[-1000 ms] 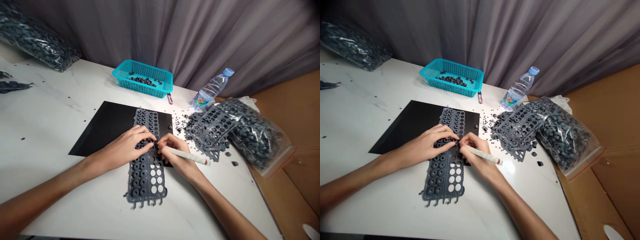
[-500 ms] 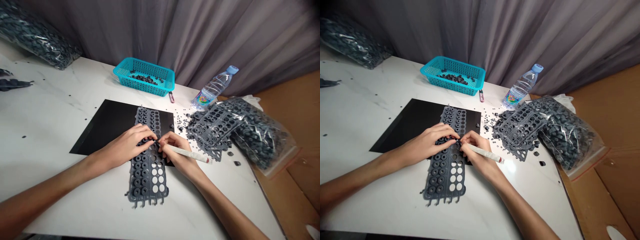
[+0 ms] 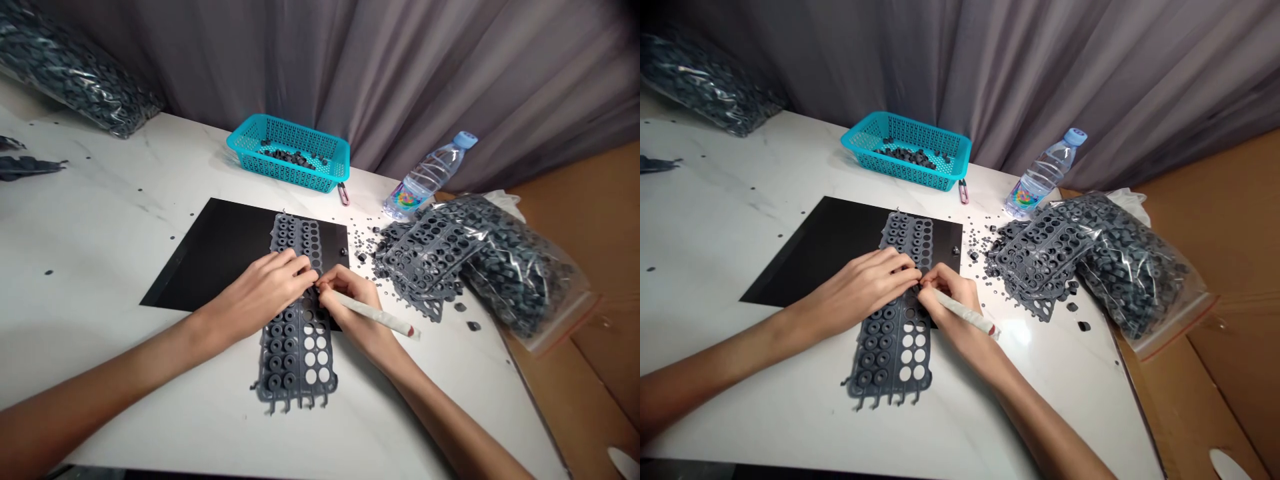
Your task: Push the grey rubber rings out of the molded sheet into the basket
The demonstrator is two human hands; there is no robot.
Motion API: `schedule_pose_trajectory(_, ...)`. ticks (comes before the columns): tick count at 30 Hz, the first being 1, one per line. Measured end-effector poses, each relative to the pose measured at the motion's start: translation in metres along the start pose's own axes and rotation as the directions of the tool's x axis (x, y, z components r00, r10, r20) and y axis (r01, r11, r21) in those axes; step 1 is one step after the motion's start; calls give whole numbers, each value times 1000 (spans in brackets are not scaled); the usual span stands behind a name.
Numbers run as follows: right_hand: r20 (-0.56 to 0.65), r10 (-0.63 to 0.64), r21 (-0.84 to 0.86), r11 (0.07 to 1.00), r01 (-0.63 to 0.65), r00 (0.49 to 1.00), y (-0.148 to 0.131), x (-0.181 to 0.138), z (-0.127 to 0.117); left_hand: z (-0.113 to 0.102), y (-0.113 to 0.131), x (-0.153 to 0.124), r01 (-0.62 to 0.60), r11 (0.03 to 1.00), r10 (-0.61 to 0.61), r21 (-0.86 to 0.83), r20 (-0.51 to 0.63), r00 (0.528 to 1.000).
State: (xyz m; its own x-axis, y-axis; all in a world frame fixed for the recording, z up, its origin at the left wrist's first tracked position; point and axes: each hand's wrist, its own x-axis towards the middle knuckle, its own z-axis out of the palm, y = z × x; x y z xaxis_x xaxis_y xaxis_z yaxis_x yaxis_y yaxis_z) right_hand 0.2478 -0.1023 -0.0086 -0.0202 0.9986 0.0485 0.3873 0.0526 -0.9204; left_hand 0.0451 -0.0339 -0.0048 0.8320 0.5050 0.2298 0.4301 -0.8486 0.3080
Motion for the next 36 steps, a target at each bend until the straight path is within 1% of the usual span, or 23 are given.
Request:
schedule_pose_trajectory(1, 1, 0, -15, 1000, 0, 1000, -2, -1, 0, 0, 1, 0, -15, 999, 15, -33, -15, 1000)
schedule_pose_trajectory(2, 3, 2, -31, 1000, -2, 1000, -4, -2, 1, -2, 1, 1, -7, 995, 0, -102, -67, 998)
schedule_pose_trajectory(3, 2, 3, -45, 999, -3, 1000, -5, -3, 1, -6, 0, 3, 26, 978, -57, -205, -148, 987)
schedule_pose_trajectory(4, -3, 6, -53, 999, -6, 1000, -5, -3, 2, -11, -2, 5, 69, 939, -155, -338, -234, 960)
schedule_pose_trajectory(5, -8, 14, -50, 999, -14, 1000, -4, -3, 2, -18, -6, 8, 105, 868, -281, -486, -305, 910)
schedule_pose_trajectory(6, -10, 28, -33, 999, -28, 1000, -3, -3, 2, -25, -11, 11, 128, 767, -412, -629, -330, 849)
schedule_pose_trajectory(7, -5, 51, 1, 999, -51, 999, -2, -3, 1, -31, -17, 13, 115, 649, -503, -752, -311, 807)
schedule_pose_trajectory(8, 6, 82, 51, 995, -82, 997, 0, -2, 0, -36, -23, 14, 90, 533, -559, -841, -269, 784)
schedule_pose_trajectory(9, 17, 113, 110, 987, -114, 993, 2, 0, -1, -40, -29, 14, 77, 432, -589, -899, -216, 779)
schedule_pose_trajectory(10, 26, 138, 168, 976, -140, 990, 3, 1, -3, -41, -33, 13, 77, 348, -600, -935, -159, 784)
schedule_pose_trajectory(12, 5, 157, 248, 956, -153, 988, 5, 5, -7, -37, -36, 8, 125, 224, -597, -966, -35, 801)
schedule_pose_trajectory(14, -51, 136, 260, 958, -118, 989, 7, 9, -11, -30, -30, 3, 195, 142, -571, -970, 81, 817)
schedule_pose_trajectory(15, -76, 120, 247, 964, -97, 990, 7, 10, -12, -27, -26, 2, 228, 115, -556, -967, 128, 821)
schedule_pose_trajectory(17, -110, 96, 206, 976, -72, 989, 9, 12, -14, -23, -16, 0, 278, 93, -529, -956, 189, 827)
schedule_pose_trajectory(20, -118, 87, 119, 990, -72, 989, 10, 12, -15, -23, -6, 0, 331, 53, -475, -942, 268, 838)
schedule_pose_trajectory(23, -108, 76, 53, 996, -71, 991, 12, 9, -15, -25, -3, -1, 360, -38, -390, -932, 345, 854)
schedule_pose_trajectory(27, -94, 46, 18, 999, -45, 995, 12, 8, -16, -24, -2, -2, 368, -164, -329, -915, 402, 854)
schedule_pose_trajectory(29, -90, 35, -6, 999, -35, 995, 13, 8, -16, -24, -1, -2, 367, -198, -314, -909, 413, 855)
schedule_pose_trajectory(33, -87, 34, -61, 997, -39, 996, 13, 7, -16, -22, -2, -3, 354, -197, -325, -914, 402, 856)
schedule_pose_trajectory(36, -110, 33, -69, 997, -41, 993, 13, 9, -16, -20, -5, -3, 354, -187, -336, -916, 399, 853)
